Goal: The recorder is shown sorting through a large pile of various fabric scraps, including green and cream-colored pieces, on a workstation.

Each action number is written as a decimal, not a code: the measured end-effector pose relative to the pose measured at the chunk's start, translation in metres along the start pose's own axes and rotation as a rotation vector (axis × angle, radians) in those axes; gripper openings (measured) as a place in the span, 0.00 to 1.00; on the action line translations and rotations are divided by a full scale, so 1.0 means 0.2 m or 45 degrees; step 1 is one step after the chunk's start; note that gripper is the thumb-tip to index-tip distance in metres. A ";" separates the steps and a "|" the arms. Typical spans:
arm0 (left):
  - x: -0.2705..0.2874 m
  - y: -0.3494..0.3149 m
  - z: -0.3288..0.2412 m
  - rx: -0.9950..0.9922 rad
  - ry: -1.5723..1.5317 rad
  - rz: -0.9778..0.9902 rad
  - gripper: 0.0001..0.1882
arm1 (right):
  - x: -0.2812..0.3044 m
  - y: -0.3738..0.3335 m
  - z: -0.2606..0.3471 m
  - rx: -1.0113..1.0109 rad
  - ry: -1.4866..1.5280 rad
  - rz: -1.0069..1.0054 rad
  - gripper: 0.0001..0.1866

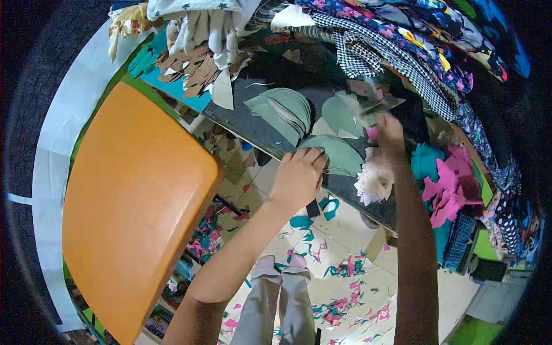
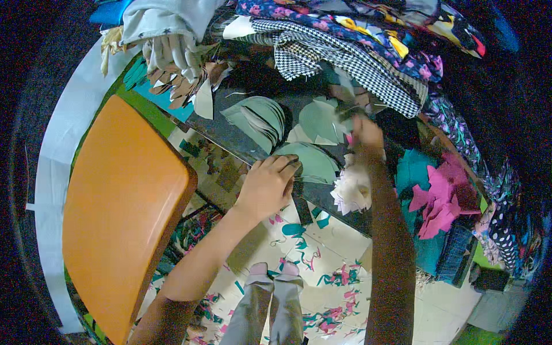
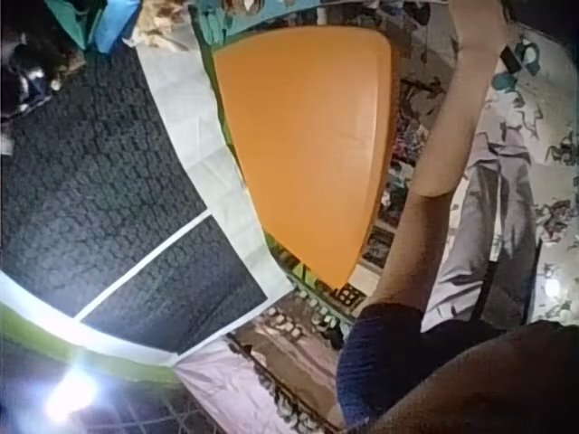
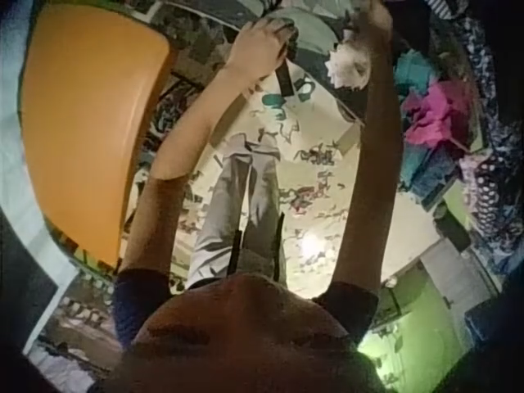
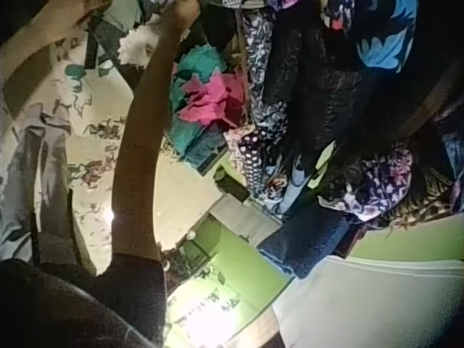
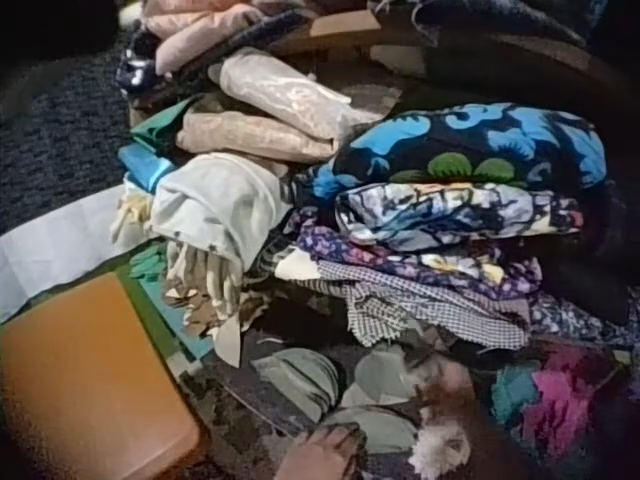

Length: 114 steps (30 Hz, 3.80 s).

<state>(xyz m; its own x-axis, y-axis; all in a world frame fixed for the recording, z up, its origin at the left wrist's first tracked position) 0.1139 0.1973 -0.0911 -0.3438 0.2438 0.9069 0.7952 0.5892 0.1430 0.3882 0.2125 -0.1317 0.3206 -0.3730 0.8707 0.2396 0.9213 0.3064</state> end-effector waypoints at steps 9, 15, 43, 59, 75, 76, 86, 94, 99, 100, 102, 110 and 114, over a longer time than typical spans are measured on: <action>0.02 0.02 0.00 0.015 0.032 -0.018 0.14 | 0.11 -0.19 -0.24 0.399 -0.928 0.309 0.11; 0.06 0.06 -0.04 0.086 -0.045 -0.099 0.12 | 0.27 -0.20 -0.03 0.128 -0.224 -0.033 0.08; -0.08 0.00 0.00 -0.080 0.233 0.009 0.27 | -0.02 -0.01 0.37 -0.151 0.086 0.074 0.16; 0.10 0.04 -0.04 0.132 -0.248 -0.233 0.21 | 0.13 -0.15 0.41 -0.460 1.912 0.225 0.16; 0.16 0.14 0.03 0.346 -0.886 -0.112 0.13 | 0.33 -0.19 0.60 -0.070 1.214 0.527 0.18; 0.14 0.14 0.04 0.343 -0.890 -0.113 0.13 | 0.28 -0.19 0.57 -0.068 1.114 0.528 0.16; 0.00 0.07 0.00 0.074 0.243 -0.198 0.19 | 0.08 -0.25 0.53 0.371 0.102 0.125 0.12; 0.05 0.11 -0.01 0.004 0.053 -0.333 0.19 | -0.03 0.02 0.43 -0.087 -0.028 0.139 0.15; -0.01 0.10 0.01 -0.016 0.233 -0.181 0.17 | -0.08 0.06 0.56 -0.367 -0.079 0.443 0.23; -0.01 0.09 0.02 -0.013 0.239 -0.180 0.17 | -0.09 0.06 0.56 -0.488 -0.006 0.481 0.23; -0.02 0.09 0.02 -0.024 0.333 -0.213 0.18 | -0.15 0.07 0.54 -0.475 0.007 0.425 0.22; 0.06 0.08 -0.02 0.171 -0.155 -0.377 0.19 | 0.05 0.00 0.49 -0.543 0.975 0.316 0.16; 0.11 0.12 0.00 0.359 -1.310 -0.394 0.18 | 0.13 -0.15 0.69 -0.374 1.664 0.555 0.16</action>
<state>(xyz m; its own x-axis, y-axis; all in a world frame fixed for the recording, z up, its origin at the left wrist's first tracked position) 0.1251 0.2159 -0.0669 -0.8622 0.5021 0.0670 0.5064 0.8573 0.0922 0.2634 0.1898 -0.0650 0.9864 -0.0488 -0.1567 0.0295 0.9920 -0.1232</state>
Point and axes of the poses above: each hand's wrist, its own y-axis towards the middle knuckle, its own x-axis out of the back of the hand, z = x × y, the point moved 3 cm from there along y, towards the middle knuckle, and after that the axes turned 11 degrees about z, right-handed, at the moved point
